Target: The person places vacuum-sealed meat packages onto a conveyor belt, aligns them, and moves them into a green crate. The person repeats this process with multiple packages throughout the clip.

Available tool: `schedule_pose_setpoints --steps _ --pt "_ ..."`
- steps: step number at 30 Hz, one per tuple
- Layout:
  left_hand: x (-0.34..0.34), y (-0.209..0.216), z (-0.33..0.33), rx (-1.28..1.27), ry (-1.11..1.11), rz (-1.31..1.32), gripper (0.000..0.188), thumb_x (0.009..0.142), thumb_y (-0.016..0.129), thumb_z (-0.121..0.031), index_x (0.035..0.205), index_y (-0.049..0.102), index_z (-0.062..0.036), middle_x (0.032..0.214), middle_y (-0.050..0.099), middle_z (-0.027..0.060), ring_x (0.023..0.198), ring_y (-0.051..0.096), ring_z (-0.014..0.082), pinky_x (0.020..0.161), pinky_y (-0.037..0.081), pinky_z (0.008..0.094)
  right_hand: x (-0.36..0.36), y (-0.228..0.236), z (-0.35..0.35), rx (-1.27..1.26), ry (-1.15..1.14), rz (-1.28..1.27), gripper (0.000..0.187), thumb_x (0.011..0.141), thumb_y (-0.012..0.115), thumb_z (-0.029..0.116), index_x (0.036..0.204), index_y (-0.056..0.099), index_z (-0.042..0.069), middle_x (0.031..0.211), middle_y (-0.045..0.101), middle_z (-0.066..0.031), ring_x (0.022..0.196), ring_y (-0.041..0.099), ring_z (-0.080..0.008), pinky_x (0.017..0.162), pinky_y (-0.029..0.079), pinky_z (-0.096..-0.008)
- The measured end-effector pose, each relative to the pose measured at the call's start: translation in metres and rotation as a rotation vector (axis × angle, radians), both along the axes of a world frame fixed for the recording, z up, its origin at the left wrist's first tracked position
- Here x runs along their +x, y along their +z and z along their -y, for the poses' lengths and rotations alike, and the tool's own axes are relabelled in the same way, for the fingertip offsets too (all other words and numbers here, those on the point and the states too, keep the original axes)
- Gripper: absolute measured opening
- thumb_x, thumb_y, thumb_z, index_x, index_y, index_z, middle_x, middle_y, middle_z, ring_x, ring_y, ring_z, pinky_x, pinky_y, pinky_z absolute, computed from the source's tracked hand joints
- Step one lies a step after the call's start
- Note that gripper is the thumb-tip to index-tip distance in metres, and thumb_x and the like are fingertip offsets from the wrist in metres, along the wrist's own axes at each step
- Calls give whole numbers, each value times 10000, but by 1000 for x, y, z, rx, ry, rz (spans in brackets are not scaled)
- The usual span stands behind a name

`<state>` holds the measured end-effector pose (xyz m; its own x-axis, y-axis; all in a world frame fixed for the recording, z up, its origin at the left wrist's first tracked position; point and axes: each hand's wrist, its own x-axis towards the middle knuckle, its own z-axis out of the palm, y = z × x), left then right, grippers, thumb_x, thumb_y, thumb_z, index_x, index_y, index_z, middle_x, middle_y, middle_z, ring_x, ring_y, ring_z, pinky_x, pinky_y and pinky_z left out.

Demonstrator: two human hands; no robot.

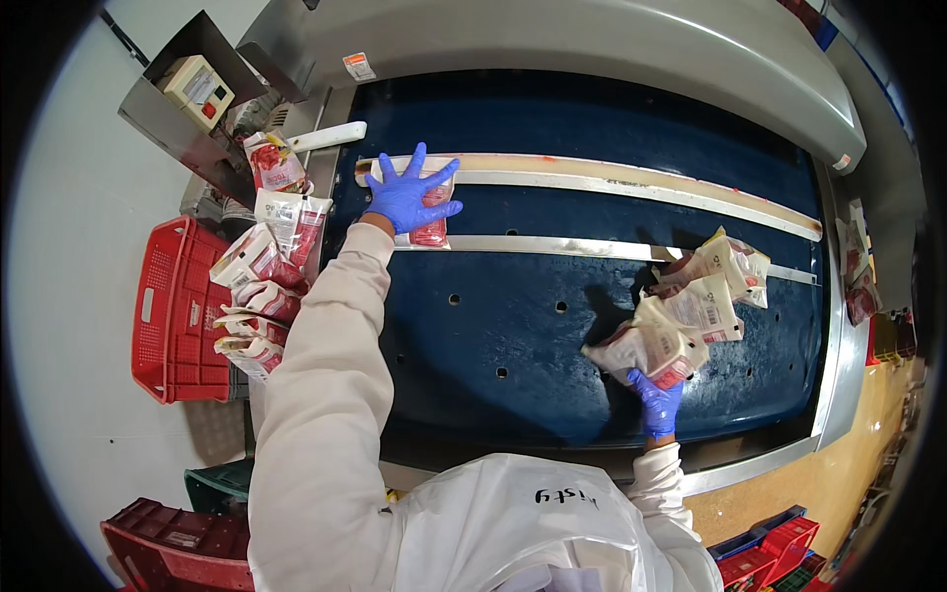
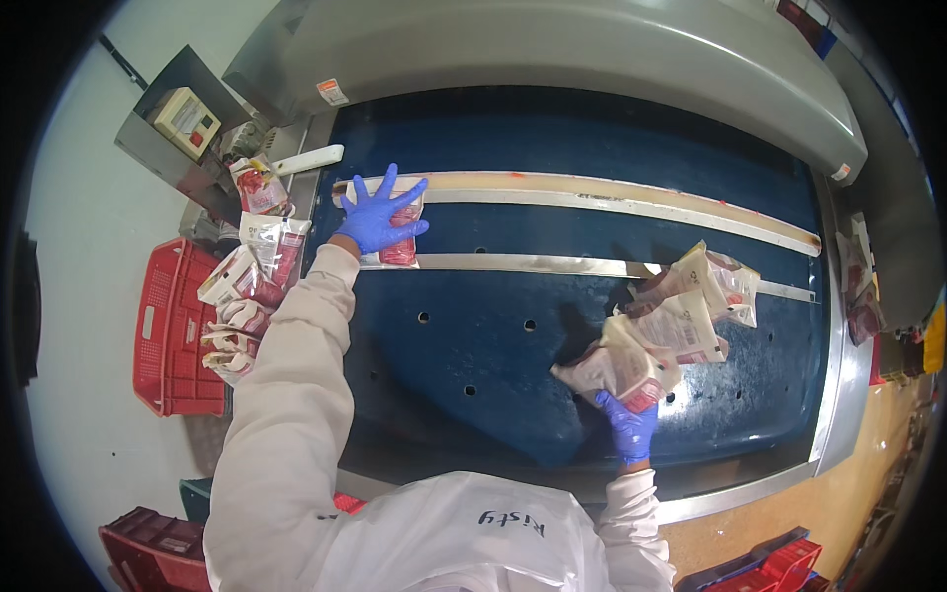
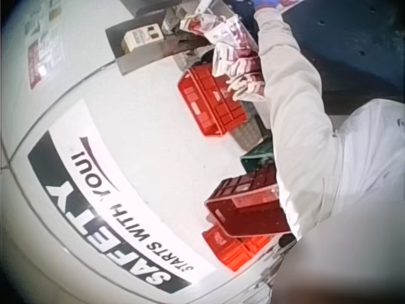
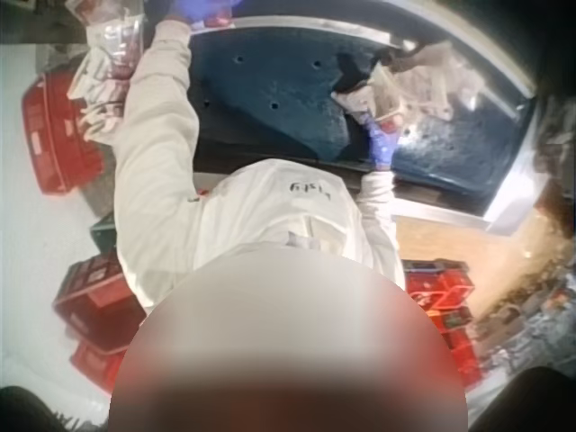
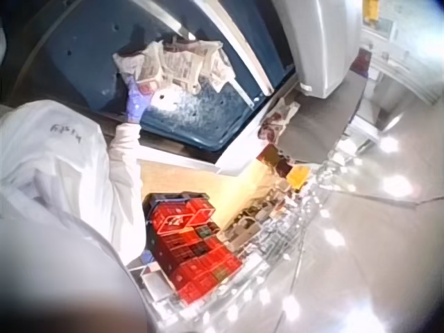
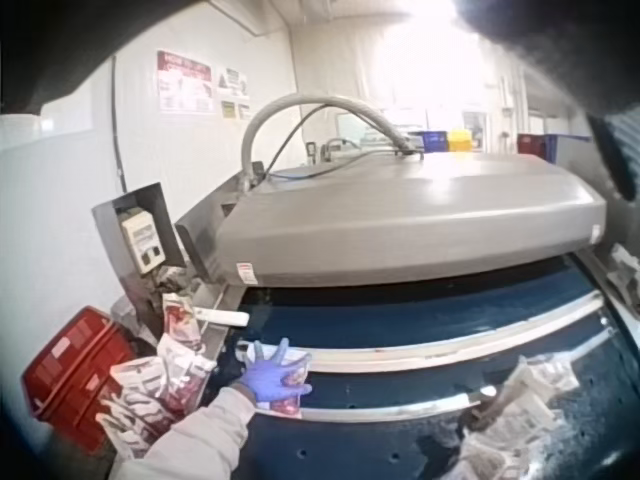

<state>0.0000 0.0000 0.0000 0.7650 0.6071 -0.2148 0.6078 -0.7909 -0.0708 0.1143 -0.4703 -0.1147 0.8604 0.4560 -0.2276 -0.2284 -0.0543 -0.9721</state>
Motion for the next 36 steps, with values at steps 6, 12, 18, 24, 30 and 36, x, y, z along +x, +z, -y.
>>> schedule_pose_setpoints --steps 6,12,18,24,30,36 --pt "-23 14 58 -573 -165 805 934 729 752 -499 1486 269 -244 1565 135 129 1413 124 432 1130 176 513 -36 54 -66 263 233 -27 790 602 888 86 1259 458 -8 1189 568 -111 1075 575 -216 933 499 -339" --pt "-48 41 169 -1240 -153 1059 490 648 872 -121 1067 646 -4 1010 689 97 916 665 149 798 538 277 -34 106 -145 498 335 383 884 615 802 558 1287 505 67 1297 470 -77 1181 482 -230 1001 384 -353" --pt "-47 -10 137 -1026 -268 1116 662 690 825 -59 1274 521 9 1217 583 109 1114 568 215 995 444 321 2 71 -175 260 477 677 234 821 701 185 992 678 26 947 630 -67 917 583 -208 839 462 -324" --pt "-68 -38 121 -596 -308 1193 481 726 801 -162 1168 617 -111 1263 523 97 1141 530 259 973 441 375 -9 46 -201 233 311 568 79 865 635 77 901 671 17 821 578 -60 795 556 -174 755 446 -279" --pt "-54 24 122 89 -514 794 312 670 779 -394 802 706 -120 1204 575 16 1164 492 292 982 393 430 -21 55 -214 310 177 483 103 897 614 106 861 630 11 818 572 -35 760 527 -143 729 437 -269" --pt "-69 32 100 -624 -79 1251 195 820 717 -270 819 716 -75 1016 650 65 1006 591 210 843 469 338 -11 117 -206 595 -12 156 134 936 587 160 943 609 28 868 590 0 797 515 -89 740 435 -244"
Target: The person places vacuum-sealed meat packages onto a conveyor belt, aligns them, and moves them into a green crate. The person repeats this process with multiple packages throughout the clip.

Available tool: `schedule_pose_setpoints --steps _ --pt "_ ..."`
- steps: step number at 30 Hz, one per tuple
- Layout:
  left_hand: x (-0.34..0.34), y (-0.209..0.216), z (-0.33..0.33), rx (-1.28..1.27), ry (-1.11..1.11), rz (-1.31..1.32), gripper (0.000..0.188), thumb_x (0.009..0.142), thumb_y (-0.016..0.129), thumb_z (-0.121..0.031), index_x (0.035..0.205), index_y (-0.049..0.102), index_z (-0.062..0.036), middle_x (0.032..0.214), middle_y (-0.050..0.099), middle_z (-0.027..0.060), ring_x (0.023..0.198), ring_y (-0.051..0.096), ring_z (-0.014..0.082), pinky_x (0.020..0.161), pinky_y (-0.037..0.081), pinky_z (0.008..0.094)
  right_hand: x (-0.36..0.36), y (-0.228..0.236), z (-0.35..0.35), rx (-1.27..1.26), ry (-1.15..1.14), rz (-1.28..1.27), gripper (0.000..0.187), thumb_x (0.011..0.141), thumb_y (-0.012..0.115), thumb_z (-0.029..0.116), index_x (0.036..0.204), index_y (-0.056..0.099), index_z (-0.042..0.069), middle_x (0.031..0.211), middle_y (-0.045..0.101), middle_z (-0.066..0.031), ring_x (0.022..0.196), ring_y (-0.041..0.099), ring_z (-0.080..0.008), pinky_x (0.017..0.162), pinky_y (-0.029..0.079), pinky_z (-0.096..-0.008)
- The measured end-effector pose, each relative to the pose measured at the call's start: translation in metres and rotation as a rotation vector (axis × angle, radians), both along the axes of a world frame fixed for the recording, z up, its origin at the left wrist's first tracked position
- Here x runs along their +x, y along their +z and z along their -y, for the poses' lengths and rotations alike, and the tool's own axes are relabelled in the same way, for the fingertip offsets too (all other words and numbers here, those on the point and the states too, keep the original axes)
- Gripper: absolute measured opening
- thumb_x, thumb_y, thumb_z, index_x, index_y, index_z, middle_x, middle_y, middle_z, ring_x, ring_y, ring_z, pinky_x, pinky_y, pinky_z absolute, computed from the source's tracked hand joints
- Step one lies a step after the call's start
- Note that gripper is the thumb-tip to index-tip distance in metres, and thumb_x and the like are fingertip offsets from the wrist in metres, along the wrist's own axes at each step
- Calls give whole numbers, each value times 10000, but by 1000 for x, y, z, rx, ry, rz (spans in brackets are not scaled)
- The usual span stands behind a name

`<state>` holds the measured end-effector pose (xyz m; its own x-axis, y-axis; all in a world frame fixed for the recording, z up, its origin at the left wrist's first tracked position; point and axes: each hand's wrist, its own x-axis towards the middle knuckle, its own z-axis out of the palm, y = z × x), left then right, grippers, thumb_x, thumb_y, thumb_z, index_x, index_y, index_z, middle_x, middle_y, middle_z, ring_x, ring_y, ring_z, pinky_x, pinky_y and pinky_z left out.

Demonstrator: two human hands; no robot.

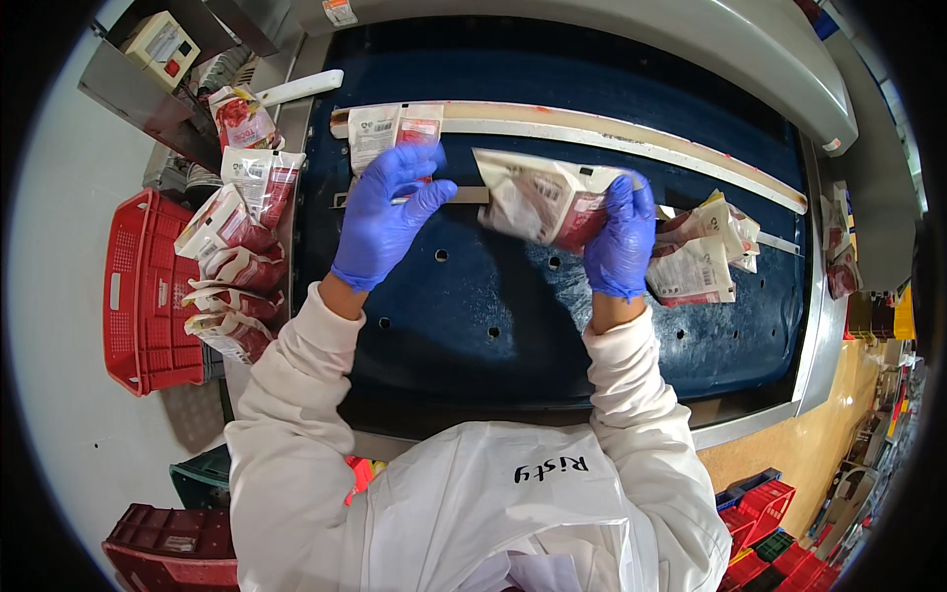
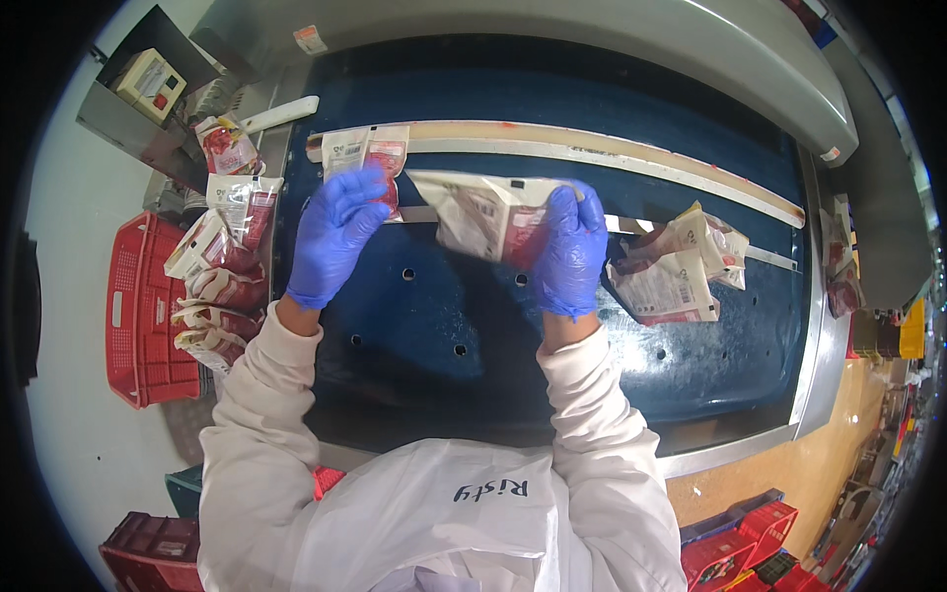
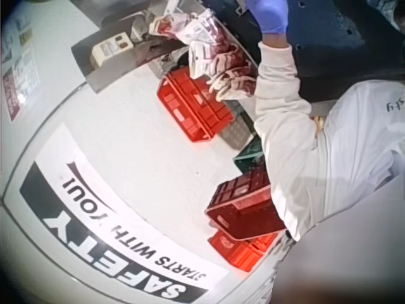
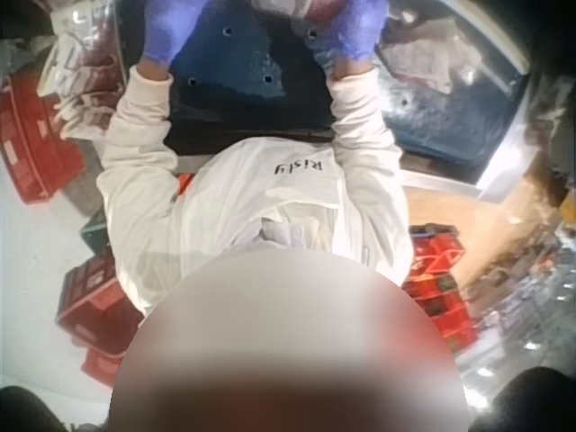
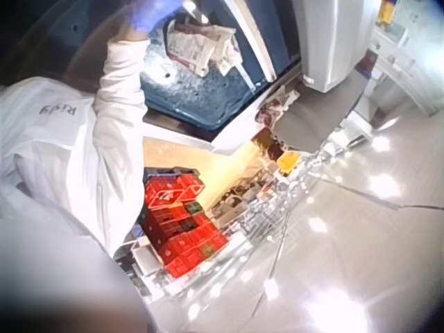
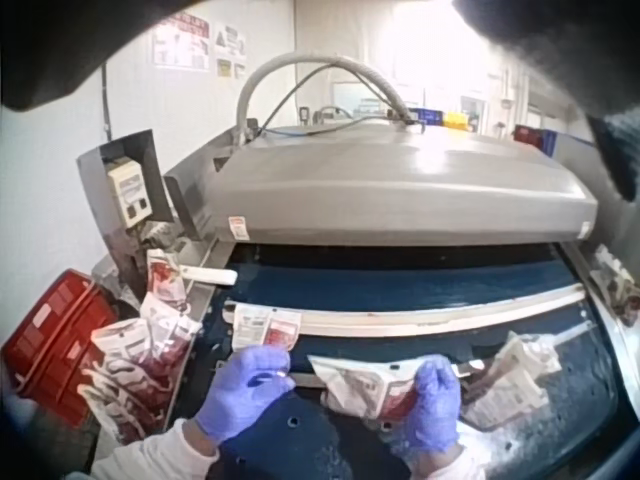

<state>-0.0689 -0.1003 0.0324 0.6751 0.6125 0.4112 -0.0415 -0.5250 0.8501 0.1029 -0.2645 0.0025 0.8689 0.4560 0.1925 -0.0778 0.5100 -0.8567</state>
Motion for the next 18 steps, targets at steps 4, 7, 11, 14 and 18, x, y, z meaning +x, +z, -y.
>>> schedule_pose_setpoints --steps 4,7,11,14,18 --pt "29 16 16 -366 57 80 187 903 639 -157 1012 653 -6 1009 651 70 909 616 153 806 488 287 0 23 -7 26 45 95 179 939 590 203 968 619 28 884 594 -7 798 520 -87 740 438 -240" --pt "32 24 16 -384 29 208 199 932 602 -152 1047 638 7 991 652 71 912 608 139 825 479 266 -9 44 -5 43 40 64 176 945 578 198 982 610 30 934 615 -31 852 562 -109 794 461 -261" --pt "16 15 33 -349 -119 279 199 888 664 -152 1013 672 3 953 669 50 866 608 114 795 481 243 -14 30 5 91 117 167 104 914 607 129 944 630 32 920 624 -23 828 558 -101 771 454 -243" --pt "2 -38 31 -349 -156 -47 230 840 713 -123 1029 677 4 981 680 60 854 612 110 767 495 247 -24 -57 9 -100 143 -25 110 911 615 137 947 632 35 920 630 -25 824 565 -108 767 456 -246" --pt "0 -77 29 -511 -174 18 341 787 756 -79 1104 656 -1 950 699 78 814 633 113 751 516 261 -30 -83 13 -86 246 -310 163 902 638 159 997 627 27 916 639 -32 817 584 -124 766 475 -260"
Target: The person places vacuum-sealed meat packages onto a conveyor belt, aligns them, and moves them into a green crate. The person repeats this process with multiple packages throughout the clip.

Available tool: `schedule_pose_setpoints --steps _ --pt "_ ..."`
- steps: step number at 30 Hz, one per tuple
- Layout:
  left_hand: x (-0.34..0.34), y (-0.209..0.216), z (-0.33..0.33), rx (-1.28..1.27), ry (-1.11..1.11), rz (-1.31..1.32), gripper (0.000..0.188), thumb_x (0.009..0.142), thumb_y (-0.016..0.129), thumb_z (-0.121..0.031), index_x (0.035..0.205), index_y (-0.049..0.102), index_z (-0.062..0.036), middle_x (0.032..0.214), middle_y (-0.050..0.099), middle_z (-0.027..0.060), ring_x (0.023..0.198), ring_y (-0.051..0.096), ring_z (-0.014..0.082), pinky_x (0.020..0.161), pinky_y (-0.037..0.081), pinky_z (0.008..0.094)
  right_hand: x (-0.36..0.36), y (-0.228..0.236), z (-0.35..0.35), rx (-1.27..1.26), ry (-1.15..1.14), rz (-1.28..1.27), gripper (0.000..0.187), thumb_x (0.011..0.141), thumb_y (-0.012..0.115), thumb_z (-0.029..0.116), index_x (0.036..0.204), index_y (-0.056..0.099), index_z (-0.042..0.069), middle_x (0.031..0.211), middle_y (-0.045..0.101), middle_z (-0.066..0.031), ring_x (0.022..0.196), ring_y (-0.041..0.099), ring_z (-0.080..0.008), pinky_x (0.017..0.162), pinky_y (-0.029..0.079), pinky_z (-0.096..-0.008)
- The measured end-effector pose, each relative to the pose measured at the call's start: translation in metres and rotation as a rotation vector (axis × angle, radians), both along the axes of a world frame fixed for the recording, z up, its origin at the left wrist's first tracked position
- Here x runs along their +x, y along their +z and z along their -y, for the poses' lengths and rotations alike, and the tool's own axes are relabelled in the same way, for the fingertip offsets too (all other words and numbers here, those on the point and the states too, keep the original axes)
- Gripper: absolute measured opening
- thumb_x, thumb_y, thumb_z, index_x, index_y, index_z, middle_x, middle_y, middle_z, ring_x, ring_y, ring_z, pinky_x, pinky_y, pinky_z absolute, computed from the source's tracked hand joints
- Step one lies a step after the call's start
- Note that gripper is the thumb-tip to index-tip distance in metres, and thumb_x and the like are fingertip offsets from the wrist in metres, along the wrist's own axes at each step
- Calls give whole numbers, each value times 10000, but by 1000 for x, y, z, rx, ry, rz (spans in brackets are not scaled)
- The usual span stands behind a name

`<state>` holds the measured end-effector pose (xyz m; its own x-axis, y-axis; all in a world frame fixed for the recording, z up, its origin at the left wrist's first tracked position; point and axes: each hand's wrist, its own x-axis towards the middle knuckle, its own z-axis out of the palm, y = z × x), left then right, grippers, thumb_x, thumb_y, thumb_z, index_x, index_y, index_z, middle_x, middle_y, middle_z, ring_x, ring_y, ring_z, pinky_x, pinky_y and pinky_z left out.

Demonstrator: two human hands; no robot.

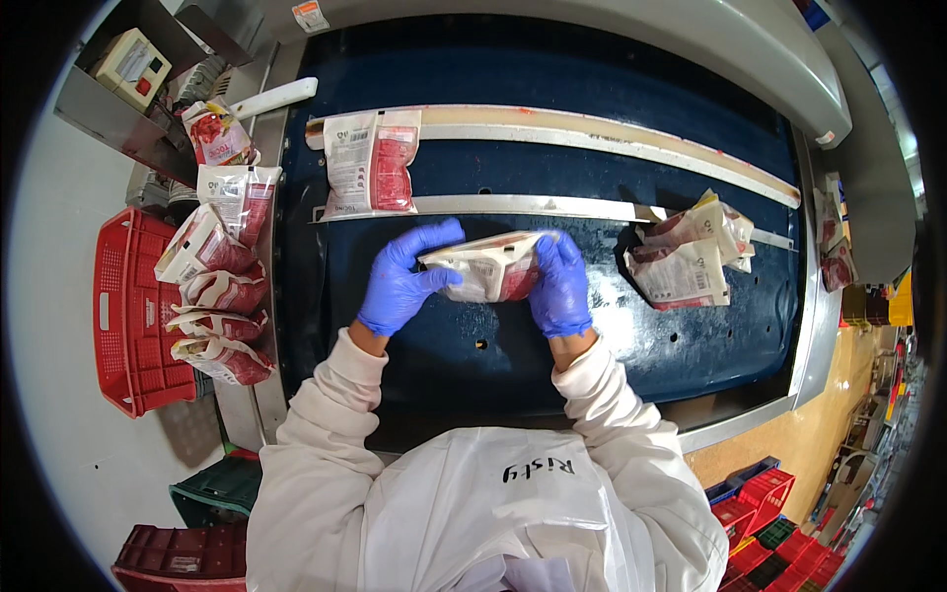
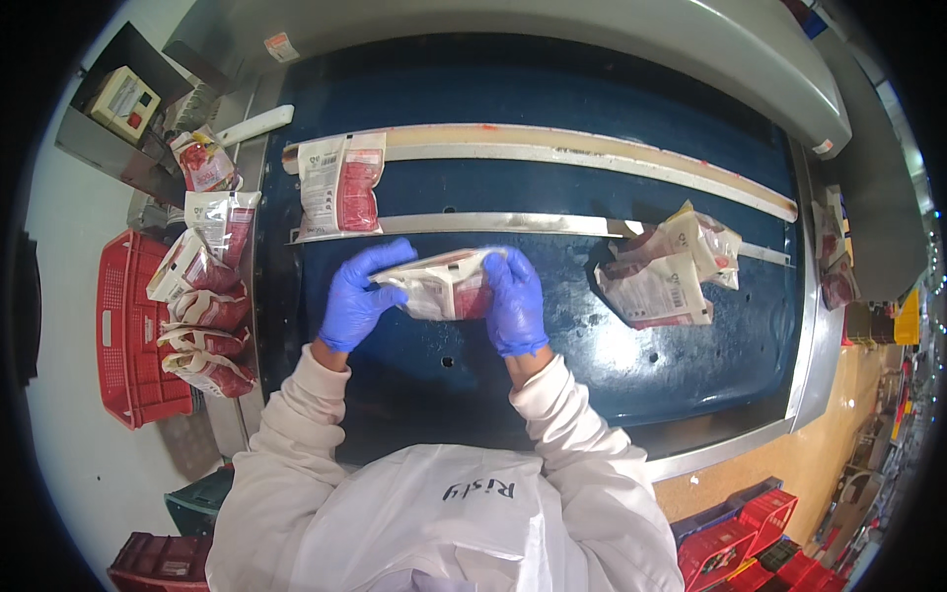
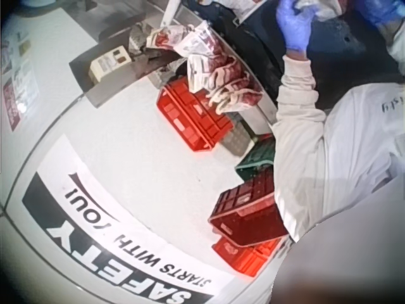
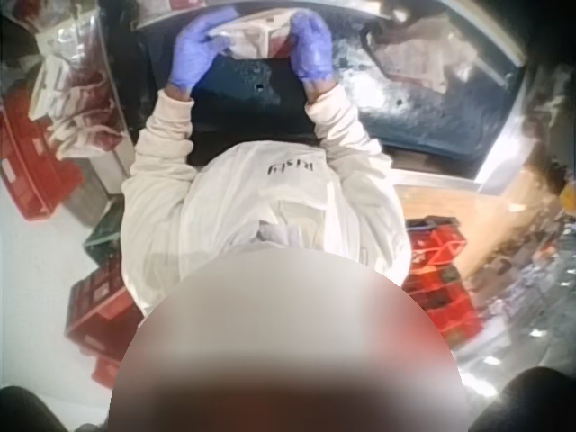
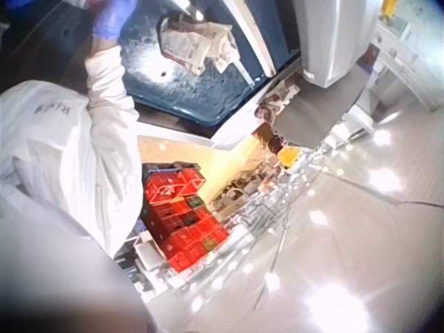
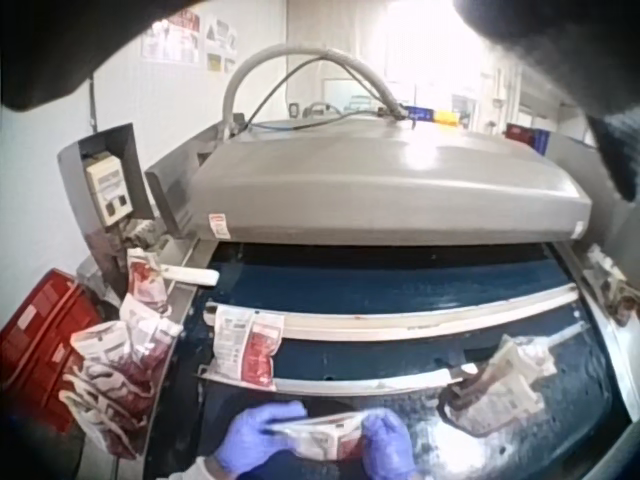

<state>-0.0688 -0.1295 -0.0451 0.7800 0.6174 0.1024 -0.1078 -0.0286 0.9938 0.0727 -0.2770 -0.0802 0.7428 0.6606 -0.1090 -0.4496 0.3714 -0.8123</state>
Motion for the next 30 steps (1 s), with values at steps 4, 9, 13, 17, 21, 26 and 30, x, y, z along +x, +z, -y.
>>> schedule_pose_setpoints --steps 4,9,13,17,21,26,30 --pt "-14 24 -13 211 -14 148 274 824 712 -48 1089 654 -11 963 702 107 849 659 160 777 526 274 -3 68 -7 164 63 8 198 885 658 172 998 641 11 914 645 -50 826 597 -129 779 482 -262" --pt "-7 60 -30 371 -77 275 207 884 635 -141 939 685 52 889 697 142 838 663 175 755 524 303 34 84 3 -3 207 521 178 855 687 153 946 685 -1 867 652 -42 787 603 -127 724 484 -255" --pt "4 19 -56 267 -124 -304 147 835 693 -71 933 687 37 832 680 71 782 633 137 727 504 262 43 31 -20 -325 100 364 143 856 689 145 917 678 16 763 627 4 714 551 -87 684 462 -251" --pt "36 32 -99 547 -66 -151 97 866 662 -83 923 667 -5 918 659 83 824 634 160 740 519 290 67 46 -52 -189 34 546 169 852 691 193 832 656 29 755 618 -20 731 543 -105 686 448 -251" --pt "85 28 -138 246 18 -361 139 807 732 -137 879 686 -28 815 668 74 719 631 169 681 496 240 108 26 -103 -666 -197 1117 192 797 697 285 827 679 96 794 641 -62 792 561 -246 755 438 -364" --pt "113 12 -159 306 128 -399 182 756 772 -170 850 715 -24 787 685 89 692 625 179 674 492 274 119 28 -129 -961 -314 1377 217 775 686 324 882 670 136 886 614 -36 919 530 -295 809 379 -453" --pt "113 5 -177 538 98 -399 234 721 793 -207 858 735 -27 799 693 108 710 634 203 722 503 312 127 34 -130 -692 -336 1381 507 714 740 406 1113 607 123 1174 568 -96 1132 487 -336 974 355 -491"
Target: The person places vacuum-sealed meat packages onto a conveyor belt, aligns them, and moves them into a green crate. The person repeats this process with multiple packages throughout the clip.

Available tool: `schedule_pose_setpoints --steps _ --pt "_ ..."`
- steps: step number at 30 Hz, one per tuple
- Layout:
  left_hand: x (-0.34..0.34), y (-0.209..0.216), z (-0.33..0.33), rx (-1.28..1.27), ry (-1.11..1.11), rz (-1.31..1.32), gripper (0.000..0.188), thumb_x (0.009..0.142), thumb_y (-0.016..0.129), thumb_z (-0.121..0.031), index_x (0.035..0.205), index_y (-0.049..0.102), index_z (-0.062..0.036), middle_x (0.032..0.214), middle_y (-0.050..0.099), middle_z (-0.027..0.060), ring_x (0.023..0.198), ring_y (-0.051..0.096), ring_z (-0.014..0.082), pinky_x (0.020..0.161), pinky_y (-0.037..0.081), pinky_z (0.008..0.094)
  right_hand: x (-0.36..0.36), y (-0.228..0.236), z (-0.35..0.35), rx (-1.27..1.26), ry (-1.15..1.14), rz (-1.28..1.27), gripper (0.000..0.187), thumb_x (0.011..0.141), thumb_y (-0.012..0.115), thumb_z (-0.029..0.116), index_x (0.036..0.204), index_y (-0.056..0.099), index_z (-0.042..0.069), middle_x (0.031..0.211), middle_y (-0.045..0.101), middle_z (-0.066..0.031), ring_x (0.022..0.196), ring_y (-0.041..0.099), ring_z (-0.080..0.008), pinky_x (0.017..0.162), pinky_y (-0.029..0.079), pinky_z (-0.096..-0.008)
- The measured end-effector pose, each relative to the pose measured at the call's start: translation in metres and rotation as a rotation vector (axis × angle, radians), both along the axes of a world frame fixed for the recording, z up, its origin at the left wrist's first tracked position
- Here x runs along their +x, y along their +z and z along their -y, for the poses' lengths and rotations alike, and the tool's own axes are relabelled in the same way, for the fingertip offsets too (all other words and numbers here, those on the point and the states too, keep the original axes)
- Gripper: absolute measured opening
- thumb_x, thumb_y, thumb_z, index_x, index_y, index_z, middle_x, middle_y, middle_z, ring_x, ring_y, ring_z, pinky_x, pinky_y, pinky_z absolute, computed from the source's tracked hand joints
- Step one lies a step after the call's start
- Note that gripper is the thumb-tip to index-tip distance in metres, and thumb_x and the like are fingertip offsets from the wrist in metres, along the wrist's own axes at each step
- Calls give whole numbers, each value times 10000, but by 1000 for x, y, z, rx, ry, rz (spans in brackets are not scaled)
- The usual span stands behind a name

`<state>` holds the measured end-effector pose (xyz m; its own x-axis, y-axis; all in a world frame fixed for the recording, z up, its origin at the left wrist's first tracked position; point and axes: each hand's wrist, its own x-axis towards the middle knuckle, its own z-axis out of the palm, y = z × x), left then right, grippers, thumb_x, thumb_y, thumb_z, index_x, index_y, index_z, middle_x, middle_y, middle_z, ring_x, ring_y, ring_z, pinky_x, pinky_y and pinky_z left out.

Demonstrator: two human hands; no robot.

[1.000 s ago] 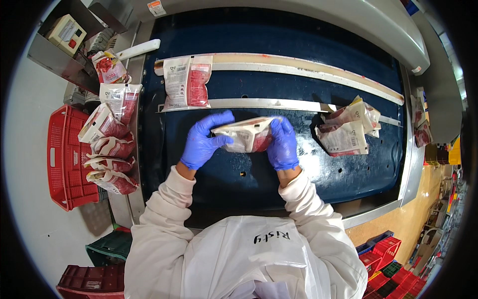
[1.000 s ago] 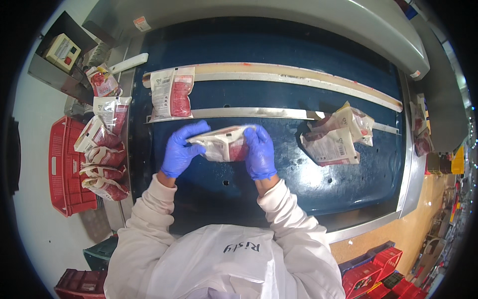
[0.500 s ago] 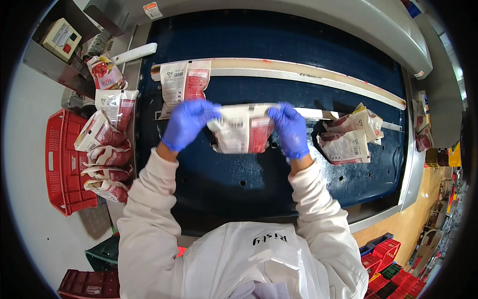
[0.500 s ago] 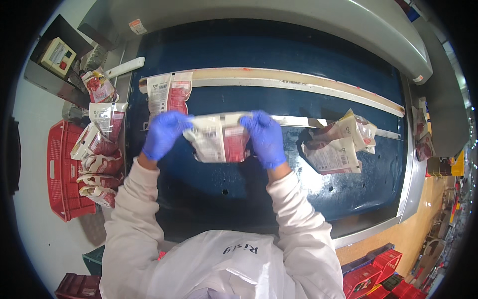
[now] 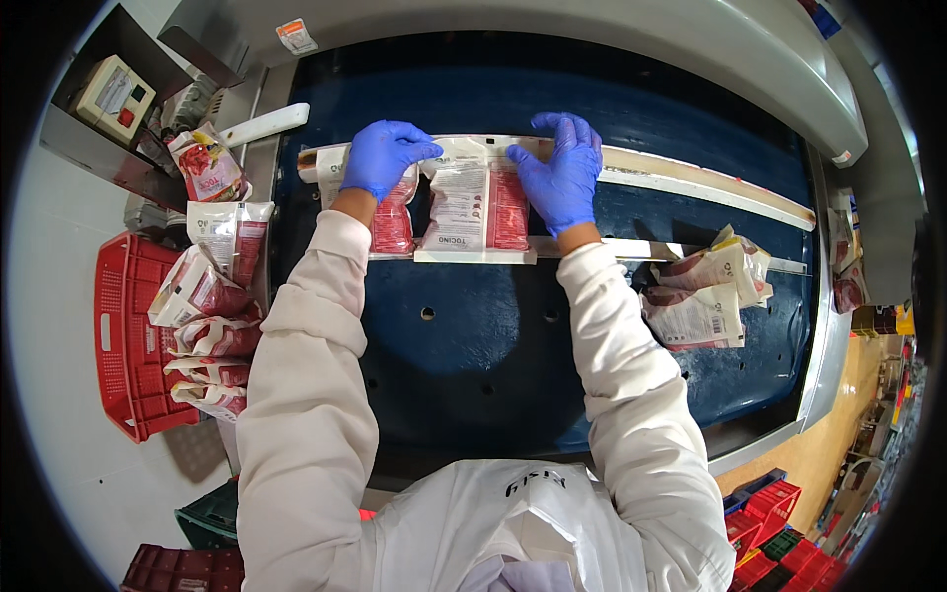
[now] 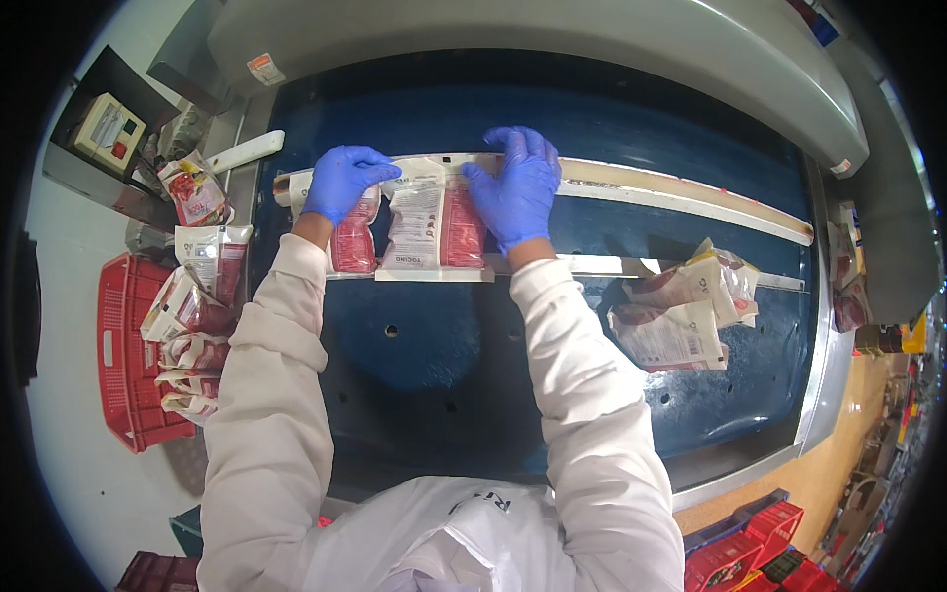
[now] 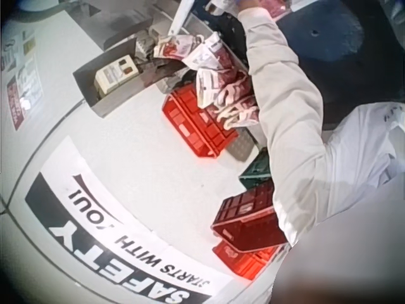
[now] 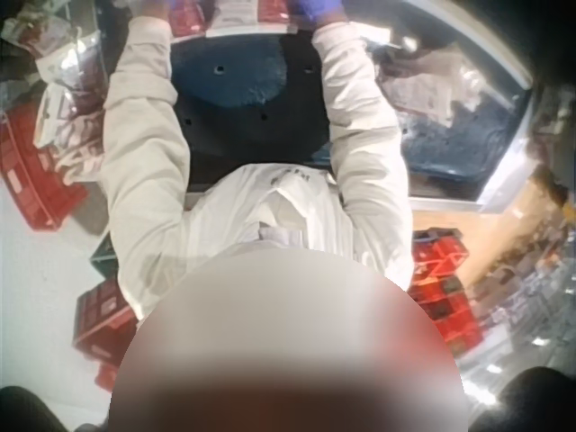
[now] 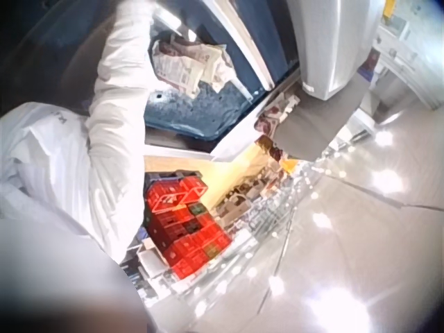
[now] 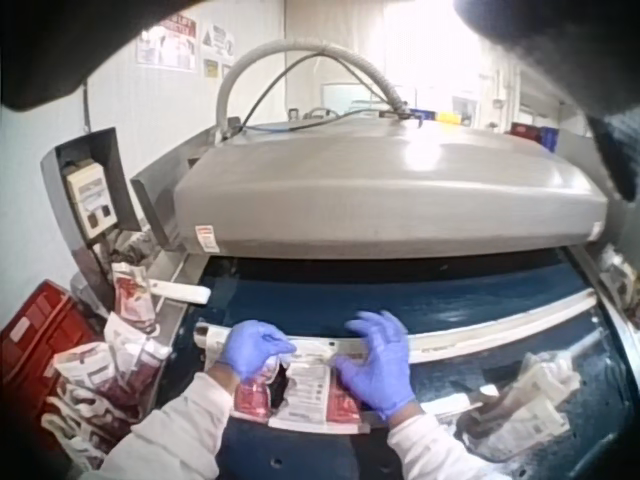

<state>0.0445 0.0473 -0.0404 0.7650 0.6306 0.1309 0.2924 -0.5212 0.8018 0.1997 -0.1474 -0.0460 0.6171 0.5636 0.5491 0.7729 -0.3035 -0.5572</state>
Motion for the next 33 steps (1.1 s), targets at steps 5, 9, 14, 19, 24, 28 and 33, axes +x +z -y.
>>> schedule_pose_setpoints --steps 5,9,14,19,24,28,33 --pt "4 11 -1 -27 -28 -126 271 695 816 -209 871 728 -22 806 679 96 747 628 177 750 494 295 -35 -10 4 -435 480 225 859 752 565 709 1402 448 159 1492 362 -85 1416 210 -369 1163 120 -495" --pt "9 8 -5 -44 3 -136 362 684 826 -213 962 697 -19 882 658 84 829 621 158 774 488 295 -36 -7 1 -502 463 279 865 765 488 760 1402 455 176 1496 360 -68 1425 194 -348 1168 97 -481" --pt "-22 12 -2 532 22 147 350 730 768 -180 1057 660 -118 1042 604 126 946 604 284 837 495 375 -38 2 0 -586 425 226 829 770 483 759 1397 467 218 1522 311 -62 1429 154 -382 1168 89 -473" --pt "-101 17 -8 659 48 189 381 772 735 -257 1090 643 -67 1108 605 139 1070 568 332 919 452 406 -61 35 -21 -589 407 344 753 808 487 702 1371 500 203 1509 327 -86 1424 166 -388 1165 102 -478" --pt "-117 -7 8 809 -71 42 468 833 693 -305 1221 585 -66 1160 604 151 1183 511 375 988 402 449 -98 -3 -78 -409 565 335 837 812 489 686 1407 424 102 1500 339 -96 1412 249 -298 1168 150 -432" --pt "-127 -12 7 728 -74 -39 491 848 671 -336 1253 570 -76 1217 588 157 1234 478 377 1008 393 459 -98 7 -78 -637 602 353 878 771 540 693 1418 407 114 1508 333 -63 1414 245 -290 1168 161 -421" --pt "-118 -5 11 827 99 -186 594 840 641 -443 1296 536 -77 1299 526 173 1269 439 381 1027 373 468 -100 4 -80 -609 520 322 924 748 578 682 1440 366 106 1526 296 -65 1423 227 -286 1166 167 -419"
